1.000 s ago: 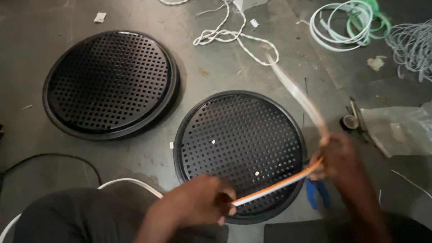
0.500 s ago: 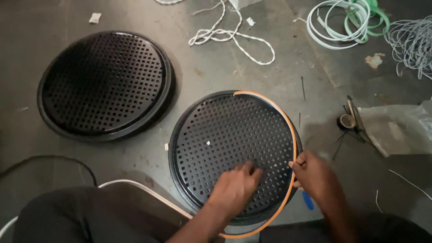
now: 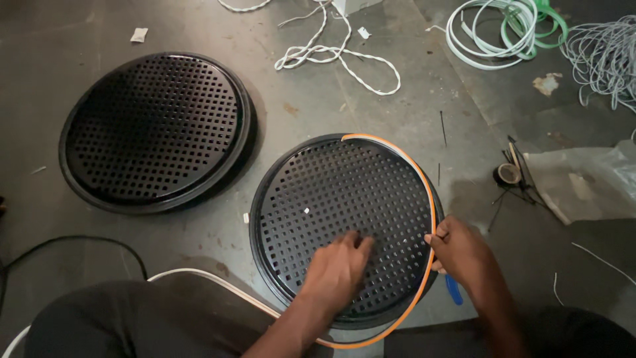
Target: The person uses blue-handled pliers to strip the ends of a white and orange LED strip, then presses the strip along the perimeter of a black perforated circular tray. The person continues to align and secure the strip around the tray's edge.
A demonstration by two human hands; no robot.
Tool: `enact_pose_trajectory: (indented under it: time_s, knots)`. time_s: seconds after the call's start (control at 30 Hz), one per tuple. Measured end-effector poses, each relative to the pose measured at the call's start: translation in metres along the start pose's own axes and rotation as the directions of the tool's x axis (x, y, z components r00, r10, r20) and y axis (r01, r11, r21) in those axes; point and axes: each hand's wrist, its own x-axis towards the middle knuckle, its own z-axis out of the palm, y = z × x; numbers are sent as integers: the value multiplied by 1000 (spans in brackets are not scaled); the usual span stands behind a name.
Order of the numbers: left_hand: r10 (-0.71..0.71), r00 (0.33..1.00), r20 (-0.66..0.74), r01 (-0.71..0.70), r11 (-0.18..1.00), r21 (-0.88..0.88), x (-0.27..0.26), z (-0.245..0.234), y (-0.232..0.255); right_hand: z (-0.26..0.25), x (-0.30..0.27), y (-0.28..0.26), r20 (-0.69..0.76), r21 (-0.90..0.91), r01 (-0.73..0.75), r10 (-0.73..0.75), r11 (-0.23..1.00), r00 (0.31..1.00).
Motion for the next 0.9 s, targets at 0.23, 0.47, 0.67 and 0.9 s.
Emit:
enact_pose_trajectory:
  time_s: [0.23, 0.47, 0.67, 0.9]
  knots:
    - [-572, 712, -407, 541, 816, -201, 12, -60, -42, -2, -1, -2, 28, 31, -43, 42, 999, 999]
    - [-520, 803, -290, 473, 853, -221, 9, -53, -78, 0, 9, 5, 62, 102, -35, 29, 994, 998]
    - [-416, 868, -271, 420, 906, -46, 18, -19, -83, 3, 13, 14, 43, 165, -48, 41, 985, 998]
    - [-559, 518, -647, 551, 797, -247, 10, -60, -98, 4, 11, 6, -65, 199, 19, -7, 980, 998]
